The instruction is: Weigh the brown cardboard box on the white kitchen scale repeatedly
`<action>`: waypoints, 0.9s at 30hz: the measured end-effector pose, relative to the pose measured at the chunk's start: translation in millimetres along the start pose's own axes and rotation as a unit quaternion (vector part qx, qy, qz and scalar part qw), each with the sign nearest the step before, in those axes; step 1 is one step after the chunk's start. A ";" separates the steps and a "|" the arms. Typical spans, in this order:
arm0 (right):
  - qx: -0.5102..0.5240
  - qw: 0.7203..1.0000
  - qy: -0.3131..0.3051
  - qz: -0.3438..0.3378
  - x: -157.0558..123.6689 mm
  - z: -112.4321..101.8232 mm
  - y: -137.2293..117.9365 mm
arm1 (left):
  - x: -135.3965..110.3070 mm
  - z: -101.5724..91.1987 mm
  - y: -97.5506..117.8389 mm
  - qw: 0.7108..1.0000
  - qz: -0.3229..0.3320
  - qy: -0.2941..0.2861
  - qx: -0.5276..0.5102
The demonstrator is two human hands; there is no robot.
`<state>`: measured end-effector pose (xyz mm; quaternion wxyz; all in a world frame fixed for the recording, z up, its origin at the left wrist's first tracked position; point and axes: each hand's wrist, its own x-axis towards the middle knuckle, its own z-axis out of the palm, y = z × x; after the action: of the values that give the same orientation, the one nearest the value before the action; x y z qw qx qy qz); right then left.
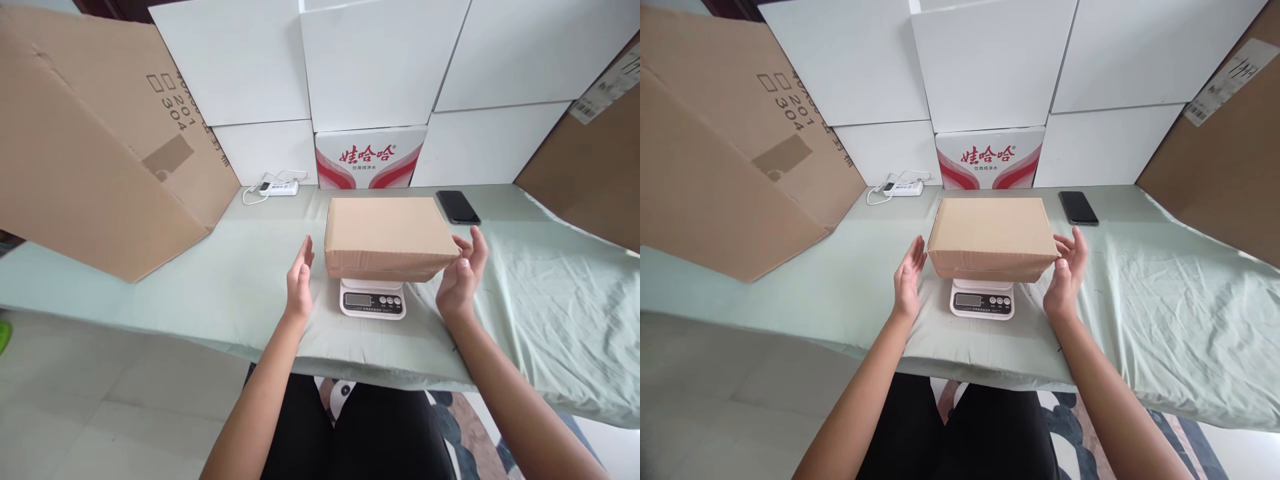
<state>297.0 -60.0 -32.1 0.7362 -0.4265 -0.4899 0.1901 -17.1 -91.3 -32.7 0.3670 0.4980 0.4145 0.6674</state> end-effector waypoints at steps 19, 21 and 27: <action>0.035 0.998 -0.013 0.051 1.1 2.5 1.2 | -3.1 4.5 4.4 0.995 -0.045 -0.086 0.003; 0.030 0.998 -0.019 0.053 -0.2 3.7 -1.9 | -3.1 4.7 5.2 0.994 -0.039 -0.104 0.004; 0.048 0.997 -0.033 0.056 -2.7 4.9 -4.4 | -2.2 3.8 3.1 0.991 -0.014 -0.131 0.009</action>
<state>290.9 -62.2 -29.2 0.7273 -0.4110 -0.4796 0.2684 -13.1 -93.7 -30.0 0.4229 0.5784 0.3764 0.5873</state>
